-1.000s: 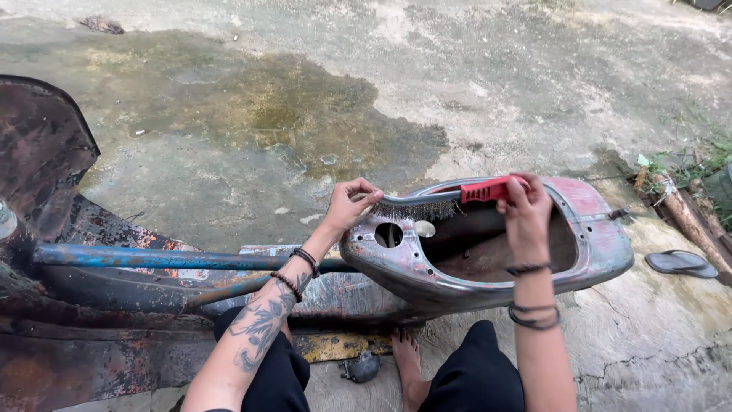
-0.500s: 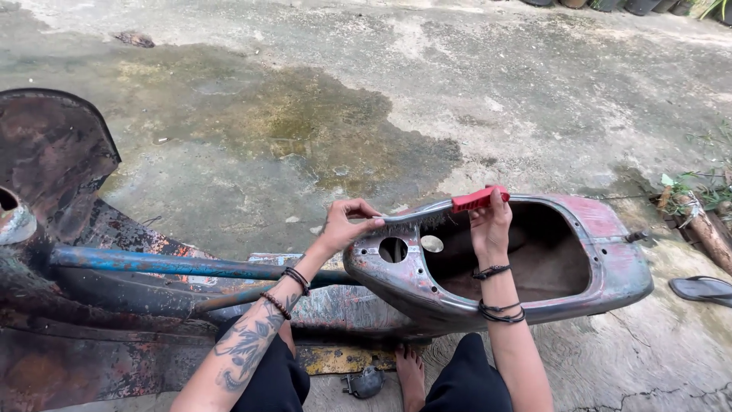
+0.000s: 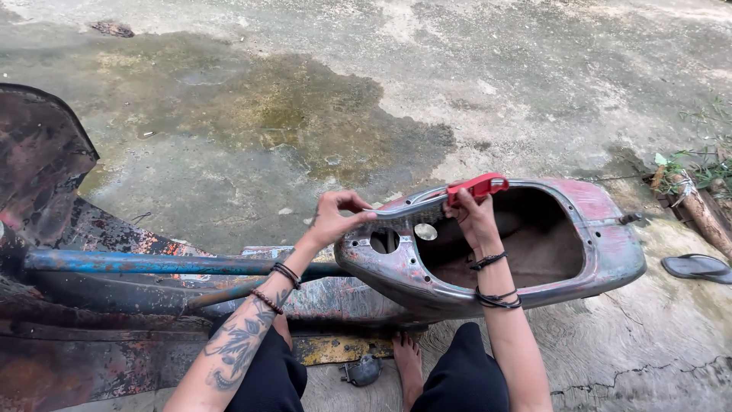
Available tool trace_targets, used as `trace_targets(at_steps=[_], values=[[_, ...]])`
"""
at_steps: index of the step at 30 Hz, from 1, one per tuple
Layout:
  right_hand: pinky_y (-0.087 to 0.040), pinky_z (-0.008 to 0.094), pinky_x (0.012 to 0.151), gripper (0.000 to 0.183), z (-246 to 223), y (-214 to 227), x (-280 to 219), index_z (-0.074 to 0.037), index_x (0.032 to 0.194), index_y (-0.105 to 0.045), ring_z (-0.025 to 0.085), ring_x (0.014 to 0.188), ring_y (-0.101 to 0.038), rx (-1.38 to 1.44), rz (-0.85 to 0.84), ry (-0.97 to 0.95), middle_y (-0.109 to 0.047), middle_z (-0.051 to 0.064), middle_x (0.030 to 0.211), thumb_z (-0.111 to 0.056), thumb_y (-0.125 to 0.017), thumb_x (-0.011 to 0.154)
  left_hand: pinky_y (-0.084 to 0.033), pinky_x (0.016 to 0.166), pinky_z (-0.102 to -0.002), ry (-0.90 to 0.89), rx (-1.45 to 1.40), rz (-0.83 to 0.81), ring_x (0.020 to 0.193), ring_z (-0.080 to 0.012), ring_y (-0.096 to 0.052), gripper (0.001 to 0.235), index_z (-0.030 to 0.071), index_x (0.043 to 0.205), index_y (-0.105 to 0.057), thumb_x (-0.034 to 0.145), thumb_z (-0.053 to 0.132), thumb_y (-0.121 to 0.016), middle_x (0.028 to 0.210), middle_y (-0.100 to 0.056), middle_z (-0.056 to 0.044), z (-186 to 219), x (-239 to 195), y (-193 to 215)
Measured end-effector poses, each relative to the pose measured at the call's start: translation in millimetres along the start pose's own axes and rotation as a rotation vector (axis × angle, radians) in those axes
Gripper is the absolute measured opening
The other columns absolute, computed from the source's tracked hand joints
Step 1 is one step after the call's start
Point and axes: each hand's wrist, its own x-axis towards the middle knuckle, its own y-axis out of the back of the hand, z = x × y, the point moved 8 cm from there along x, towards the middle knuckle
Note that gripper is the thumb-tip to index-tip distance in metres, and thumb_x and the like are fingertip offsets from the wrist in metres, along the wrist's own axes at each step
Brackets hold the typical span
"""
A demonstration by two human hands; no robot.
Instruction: The person uses a wire brush to scrub the edges and interior surfaces of a rusty motorcycle frame. They repeatedly brush along the seams and around circular openings, removing rust and debris from the metal.
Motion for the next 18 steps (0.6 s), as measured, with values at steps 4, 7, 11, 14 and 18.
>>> trace_targets(at_steps=[4,7,11,14,18], values=[[-0.055,0.021,0.052,0.048,-1,7,-4,-0.005,0.1,-0.063,0.012,0.064,-0.066,0.048,-0.05,-0.089,-0.063,0.01,0.088,-0.052,-0.053,0.105,-0.059,0.079,-0.033,-0.082,-0.012,-0.124,0.076,-0.014,-0.075,0.022,0.01,0.089,-0.081,0.072,0.016,-0.094,0.078,-0.077,-0.007,12,-3,-32],[-0.048,0.022,0.049,0.051,-12,-10,-5,-0.003,0.089,-0.058,0.014,0.059,-0.053,0.085,-0.2,-0.099,-0.05,0.012,0.079,-0.051,-0.05,0.104,-0.058,0.08,-0.032,-0.103,-0.012,-0.17,0.077,-0.0123,-0.075,0.022,0.012,0.089,-0.081,0.072,0.018,-0.094,0.076,-0.076,-0.004,18,-3,-37],[-0.053,0.028,0.048,0.033,-17,-34,-16,0.005,0.092,-0.056,0.018,0.055,-0.057,0.047,-0.285,-0.094,-0.053,0.02,0.084,-0.028,-0.061,0.094,-0.059,0.08,-0.034,-0.055,-0.041,-0.238,0.078,-0.015,-0.074,0.021,0.009,0.089,-0.08,0.072,0.013,-0.093,0.078,-0.077,-0.007,7,-3,-22],[-0.055,0.028,0.047,0.034,-22,-53,-21,0.007,0.09,-0.059,0.018,0.055,-0.058,-0.026,-0.368,-0.108,-0.053,0.019,0.082,-0.026,-0.064,0.088,-0.058,0.082,-0.031,0.013,-0.067,-0.271,0.08,-0.0111,-0.072,0.02,0.008,0.089,-0.079,0.074,0.013,-0.092,0.08,-0.077,-0.004,-6,-6,-19],[-0.05,0.024,0.043,0.027,-24,-41,-16,0.005,0.084,-0.059,0.016,0.05,-0.056,-0.022,-0.299,-0.066,-0.051,0.014,0.077,-0.021,-0.063,0.086,-0.059,0.079,-0.031,0.015,-0.081,-0.226,0.078,-0.0123,-0.071,0.022,0.005,0.091,-0.079,0.075,0.014,-0.091,0.079,-0.076,-0.007,-2,-8,-26]])
